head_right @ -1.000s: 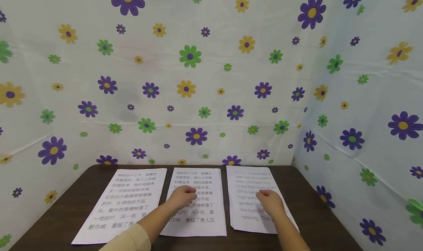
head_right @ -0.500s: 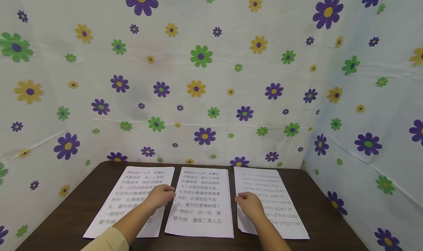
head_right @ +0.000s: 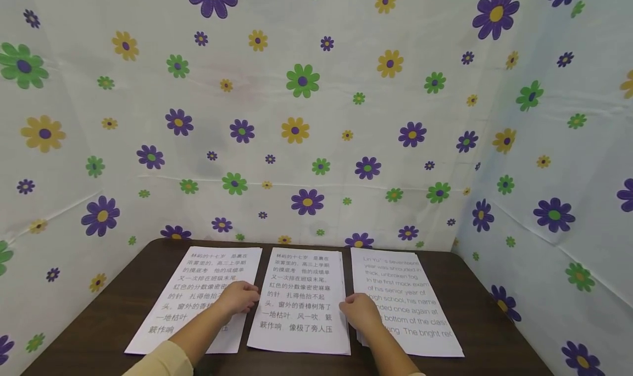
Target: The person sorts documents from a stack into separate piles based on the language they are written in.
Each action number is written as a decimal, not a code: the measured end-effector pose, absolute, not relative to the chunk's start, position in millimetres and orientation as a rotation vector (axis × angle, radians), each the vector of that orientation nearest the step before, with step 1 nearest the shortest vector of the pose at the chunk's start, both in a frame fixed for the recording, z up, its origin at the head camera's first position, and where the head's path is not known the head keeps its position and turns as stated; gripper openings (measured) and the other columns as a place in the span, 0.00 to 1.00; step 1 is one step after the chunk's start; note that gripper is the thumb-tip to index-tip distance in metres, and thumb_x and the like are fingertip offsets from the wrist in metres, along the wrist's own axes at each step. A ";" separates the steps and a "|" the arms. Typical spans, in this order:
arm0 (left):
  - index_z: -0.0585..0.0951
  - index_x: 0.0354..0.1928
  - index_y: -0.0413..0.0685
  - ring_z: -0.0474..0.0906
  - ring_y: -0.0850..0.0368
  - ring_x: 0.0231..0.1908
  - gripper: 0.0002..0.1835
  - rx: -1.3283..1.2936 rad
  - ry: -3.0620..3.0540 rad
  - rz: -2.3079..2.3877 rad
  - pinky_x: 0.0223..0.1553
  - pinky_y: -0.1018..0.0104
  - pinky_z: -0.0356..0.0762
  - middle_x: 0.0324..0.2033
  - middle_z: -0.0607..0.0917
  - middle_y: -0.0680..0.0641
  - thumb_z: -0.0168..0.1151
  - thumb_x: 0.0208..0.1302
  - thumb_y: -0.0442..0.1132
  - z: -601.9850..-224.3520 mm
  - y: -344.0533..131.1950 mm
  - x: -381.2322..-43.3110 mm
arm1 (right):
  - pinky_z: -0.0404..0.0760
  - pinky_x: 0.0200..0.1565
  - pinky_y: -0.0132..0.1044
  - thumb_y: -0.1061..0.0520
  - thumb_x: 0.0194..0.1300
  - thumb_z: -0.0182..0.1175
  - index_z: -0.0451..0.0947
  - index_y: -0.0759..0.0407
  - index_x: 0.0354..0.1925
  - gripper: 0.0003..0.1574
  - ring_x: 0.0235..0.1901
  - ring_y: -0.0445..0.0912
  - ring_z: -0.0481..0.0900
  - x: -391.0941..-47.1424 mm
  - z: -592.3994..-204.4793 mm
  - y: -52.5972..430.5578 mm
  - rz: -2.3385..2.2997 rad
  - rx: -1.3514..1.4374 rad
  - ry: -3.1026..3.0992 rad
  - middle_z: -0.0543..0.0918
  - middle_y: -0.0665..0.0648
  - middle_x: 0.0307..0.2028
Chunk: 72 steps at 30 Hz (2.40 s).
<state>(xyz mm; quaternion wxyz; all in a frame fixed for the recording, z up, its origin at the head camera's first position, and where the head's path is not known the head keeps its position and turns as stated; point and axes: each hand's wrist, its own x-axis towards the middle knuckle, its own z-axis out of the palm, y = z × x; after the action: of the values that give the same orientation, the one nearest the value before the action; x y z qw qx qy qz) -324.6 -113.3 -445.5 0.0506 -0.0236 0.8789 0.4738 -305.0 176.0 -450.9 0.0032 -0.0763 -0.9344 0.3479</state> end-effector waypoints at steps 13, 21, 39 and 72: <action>0.77 0.40 0.35 0.77 0.59 0.24 0.18 -0.118 2.655 1.548 0.28 0.68 0.78 0.29 0.80 0.44 0.60 0.43 0.34 -453.5 -105.6 -328.7 | 0.74 0.29 0.38 0.52 0.50 0.55 0.77 0.65 0.37 0.19 0.30 0.47 0.75 -307.1 -455.4 172.5 1.057 -0.256 -2.949 0.80 0.58 0.32; 0.77 0.39 0.37 0.76 0.60 0.23 0.18 -0.179 2.698 1.514 0.26 0.69 0.77 0.31 0.79 0.45 0.65 0.41 0.35 -455.7 -101.3 -331.4 | 0.75 0.30 0.39 0.51 0.50 0.55 0.76 0.64 0.38 0.20 0.31 0.47 0.76 -310.7 -460.6 172.5 1.044 -0.270 -2.969 0.79 0.59 0.33; 0.78 0.32 0.37 0.74 0.60 0.21 0.10 -0.175 2.577 1.695 0.23 0.71 0.76 0.23 0.79 0.46 0.59 0.47 0.36 -461.4 -110.5 -329.1 | 0.75 0.30 0.40 0.51 0.51 0.54 0.76 0.64 0.38 0.19 0.31 0.48 0.75 -310.4 -461.2 173.3 1.096 -0.295 -2.947 0.79 0.59 0.34; 0.75 0.43 0.36 0.77 0.59 0.28 0.20 -0.154 2.363 1.924 0.32 0.68 0.78 0.30 0.80 0.45 0.61 0.48 0.42 -450.9 -136.2 -326.1 | 0.73 0.25 0.32 0.54 0.51 0.55 0.77 0.65 0.39 0.18 0.25 0.43 0.75 -314.3 -450.8 158.7 1.355 -0.282 -2.788 0.80 0.56 0.30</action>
<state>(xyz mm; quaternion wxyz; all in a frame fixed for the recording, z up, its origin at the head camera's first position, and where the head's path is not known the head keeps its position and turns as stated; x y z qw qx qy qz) -326.1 -136.2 -450.9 0.0452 -0.0504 0.7738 0.6298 -314.3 158.7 -450.8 0.0144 -0.0906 -0.8956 0.4353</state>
